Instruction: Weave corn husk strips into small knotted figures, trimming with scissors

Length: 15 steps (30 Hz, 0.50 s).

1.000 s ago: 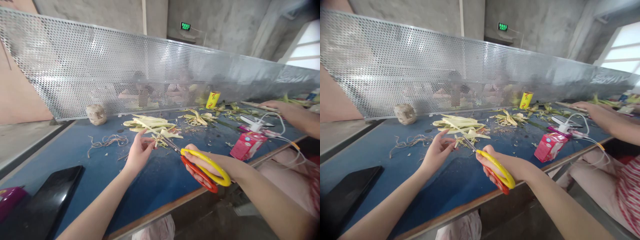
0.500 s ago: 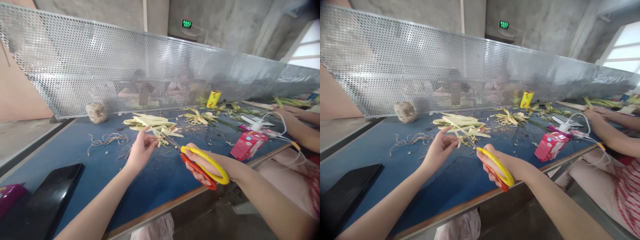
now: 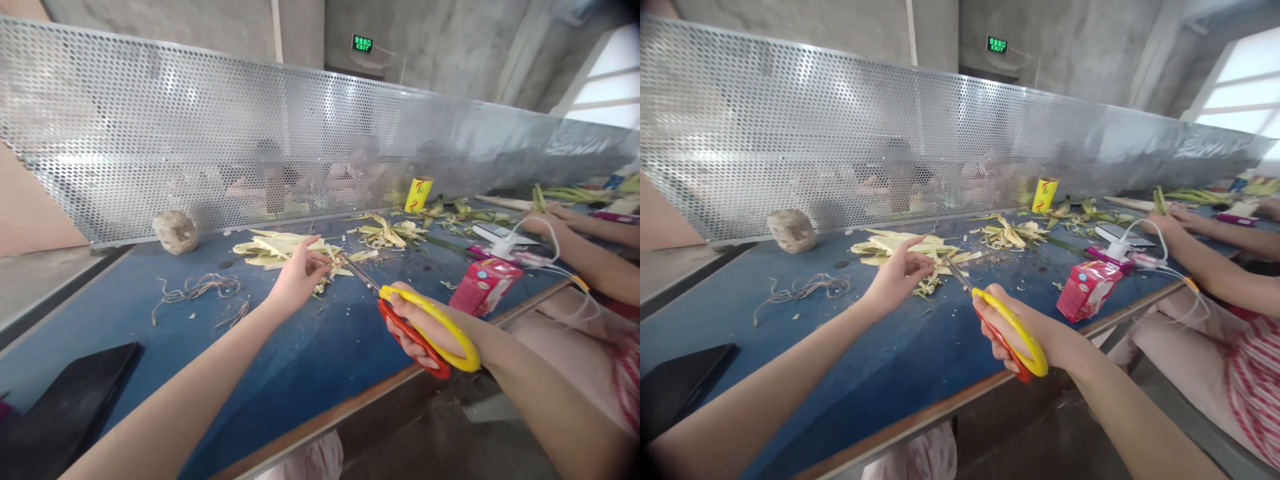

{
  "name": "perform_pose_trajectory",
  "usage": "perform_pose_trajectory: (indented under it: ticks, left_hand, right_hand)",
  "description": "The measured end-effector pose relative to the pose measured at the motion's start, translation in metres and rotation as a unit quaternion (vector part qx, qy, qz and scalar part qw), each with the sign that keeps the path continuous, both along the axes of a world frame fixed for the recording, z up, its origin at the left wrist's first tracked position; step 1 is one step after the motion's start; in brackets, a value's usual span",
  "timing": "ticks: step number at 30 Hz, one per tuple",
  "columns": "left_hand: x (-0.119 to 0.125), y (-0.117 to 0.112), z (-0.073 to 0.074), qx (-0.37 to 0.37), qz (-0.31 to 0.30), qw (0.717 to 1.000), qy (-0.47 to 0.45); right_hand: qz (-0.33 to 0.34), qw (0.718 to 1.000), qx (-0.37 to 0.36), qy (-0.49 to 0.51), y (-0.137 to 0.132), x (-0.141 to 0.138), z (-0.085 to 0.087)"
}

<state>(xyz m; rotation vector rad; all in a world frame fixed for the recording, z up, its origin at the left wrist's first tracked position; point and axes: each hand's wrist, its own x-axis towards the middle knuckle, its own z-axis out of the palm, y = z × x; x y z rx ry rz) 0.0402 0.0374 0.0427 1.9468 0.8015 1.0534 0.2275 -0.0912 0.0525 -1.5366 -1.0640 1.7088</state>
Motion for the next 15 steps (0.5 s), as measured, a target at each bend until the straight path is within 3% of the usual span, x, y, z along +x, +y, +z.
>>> perform_pose_trajectory:
  ticks: [9, 12, 15]
  left_hand:
    - [0.069, 0.046, 0.000, -0.004, -0.038, 0.999, 0.021]
    - [0.075, 0.052, -0.004, -0.016, -0.034, 0.999, 0.019]
    - [0.071, 0.050, -0.006, -0.032, -0.024, 0.999, 0.020]
  right_hand:
    - [-0.107, 0.992, -0.056, 0.038, 0.031, 0.044, -0.005]
    - [-0.129, 0.990, -0.045, 0.039, 0.041, 0.063, -0.015]
    - [-0.145, 0.986, 0.030, -0.071, 0.055, 0.083, -0.027]
